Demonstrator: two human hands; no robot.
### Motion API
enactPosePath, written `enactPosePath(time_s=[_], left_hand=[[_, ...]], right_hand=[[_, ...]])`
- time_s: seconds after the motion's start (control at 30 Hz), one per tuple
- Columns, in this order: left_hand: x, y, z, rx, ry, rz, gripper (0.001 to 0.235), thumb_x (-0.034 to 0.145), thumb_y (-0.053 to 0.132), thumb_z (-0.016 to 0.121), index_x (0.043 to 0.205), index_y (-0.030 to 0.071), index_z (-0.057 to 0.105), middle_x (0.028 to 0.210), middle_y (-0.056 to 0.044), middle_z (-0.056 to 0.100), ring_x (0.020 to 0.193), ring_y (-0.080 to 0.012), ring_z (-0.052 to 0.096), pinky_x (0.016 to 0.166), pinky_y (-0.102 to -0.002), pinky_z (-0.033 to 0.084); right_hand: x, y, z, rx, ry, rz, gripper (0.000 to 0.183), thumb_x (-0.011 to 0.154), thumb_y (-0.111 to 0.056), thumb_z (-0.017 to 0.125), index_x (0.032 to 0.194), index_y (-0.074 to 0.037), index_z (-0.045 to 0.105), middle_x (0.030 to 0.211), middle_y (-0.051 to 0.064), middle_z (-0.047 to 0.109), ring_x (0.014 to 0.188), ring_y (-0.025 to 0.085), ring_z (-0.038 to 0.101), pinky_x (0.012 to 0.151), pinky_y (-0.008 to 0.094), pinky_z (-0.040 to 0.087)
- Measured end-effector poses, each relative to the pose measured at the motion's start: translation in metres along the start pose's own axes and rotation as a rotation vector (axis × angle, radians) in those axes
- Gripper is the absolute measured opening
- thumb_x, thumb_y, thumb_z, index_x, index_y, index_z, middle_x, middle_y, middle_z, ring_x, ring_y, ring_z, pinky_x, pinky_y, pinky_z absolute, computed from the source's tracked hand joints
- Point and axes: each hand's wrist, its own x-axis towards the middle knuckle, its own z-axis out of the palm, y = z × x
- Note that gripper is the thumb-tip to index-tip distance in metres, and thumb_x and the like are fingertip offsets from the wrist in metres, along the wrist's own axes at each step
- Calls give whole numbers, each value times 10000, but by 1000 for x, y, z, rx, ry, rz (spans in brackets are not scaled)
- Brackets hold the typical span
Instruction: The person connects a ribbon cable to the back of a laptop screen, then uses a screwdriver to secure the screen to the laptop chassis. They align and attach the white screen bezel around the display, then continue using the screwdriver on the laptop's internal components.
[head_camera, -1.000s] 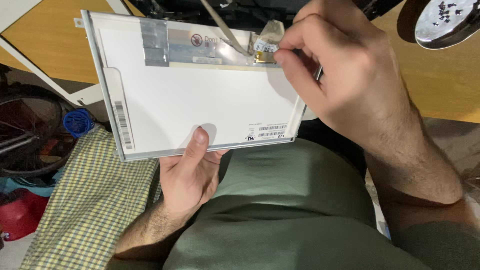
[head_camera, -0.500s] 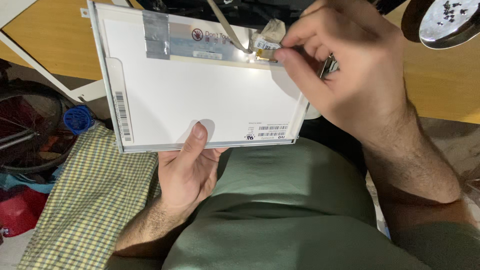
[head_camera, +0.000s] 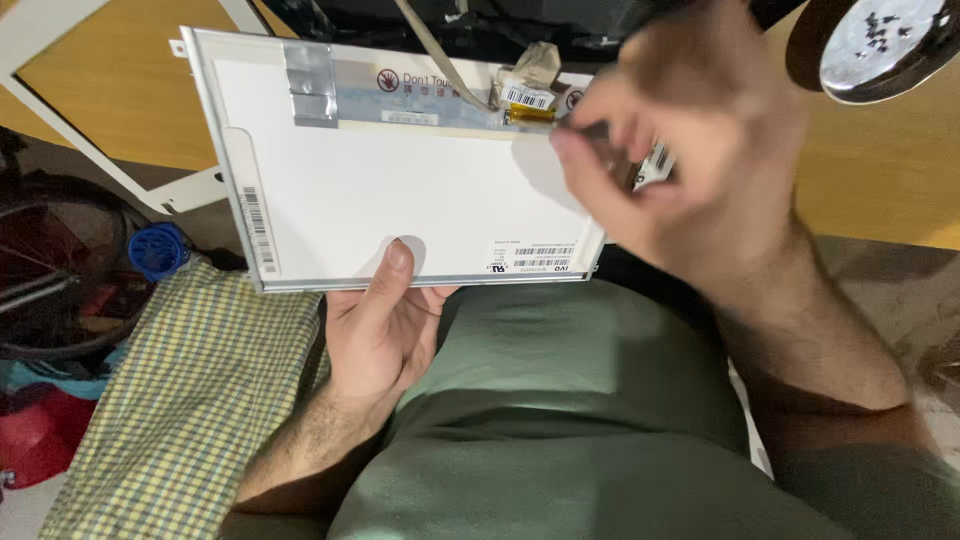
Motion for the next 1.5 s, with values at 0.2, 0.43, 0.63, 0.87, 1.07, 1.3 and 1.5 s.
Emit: enactPosePath(time_s=[0.2,0.43,0.63,0.87,1.07,1.3,1.5], left_hand=[[14,-19,-32,-192,-32,-81,345,1263,47,714,1605,99,710,978,-28,688,1086,-226,791,1008,-497,777],[34,-25,-35,-415,-108,-188,769,1209,19,703,1910,142,412,1834,-192,607,1634,-422,642,1223,-676,673],[38,-32,-38,-474,-159,-261,568,1235,52,673,1794,85,573,1653,-178,773,1440,-379,795,1102,-563,757],[38,-39,-56,204,-256,97,630,945,0,978,1526,55,741,1421,-129,860,1320,-322,812,1119,-652,719],[93,30,-52,794,-76,872,465,1122,-21,884,1511,47,639,1386,-192,770,1271,-346,764,1055,-537,664],[155,61,-24,1000,-190,1111,139,1205,50,842,1338,81,870,1206,-74,790,1168,-322,816,1021,-469,654],[168,61,-7,1039,-99,1228,160,1167,65,899,1319,117,905,1156,-46,807,1082,-294,846,943,-416,670]], right_hand=[[-13,-2,21,-238,57,-185,201,1253,-121,960,1428,-26,937,1195,161,644,1051,366,653,939,566,550],[-71,1,19,-70,253,-6,257,1300,-152,609,1377,-5,805,1543,244,555,1502,488,563,1297,674,473],[-103,17,28,-287,244,-184,519,1238,66,967,1653,-139,733,1782,233,500,1613,527,587,1363,677,611],[-119,89,53,-230,589,-347,145,1179,51,878,1189,-65,966,1165,174,840,1052,404,700,951,564,605],[-102,113,45,-50,594,-171,316,1243,-229,848,1027,1,854,850,158,744,654,343,632,733,480,541],[-85,155,44,368,546,63,86,1242,64,884,1271,97,810,830,164,786,666,290,779,772,381,648],[-51,111,52,168,815,179,466,1078,167,1047,1461,145,781,1105,219,821,872,195,793,762,269,677]])
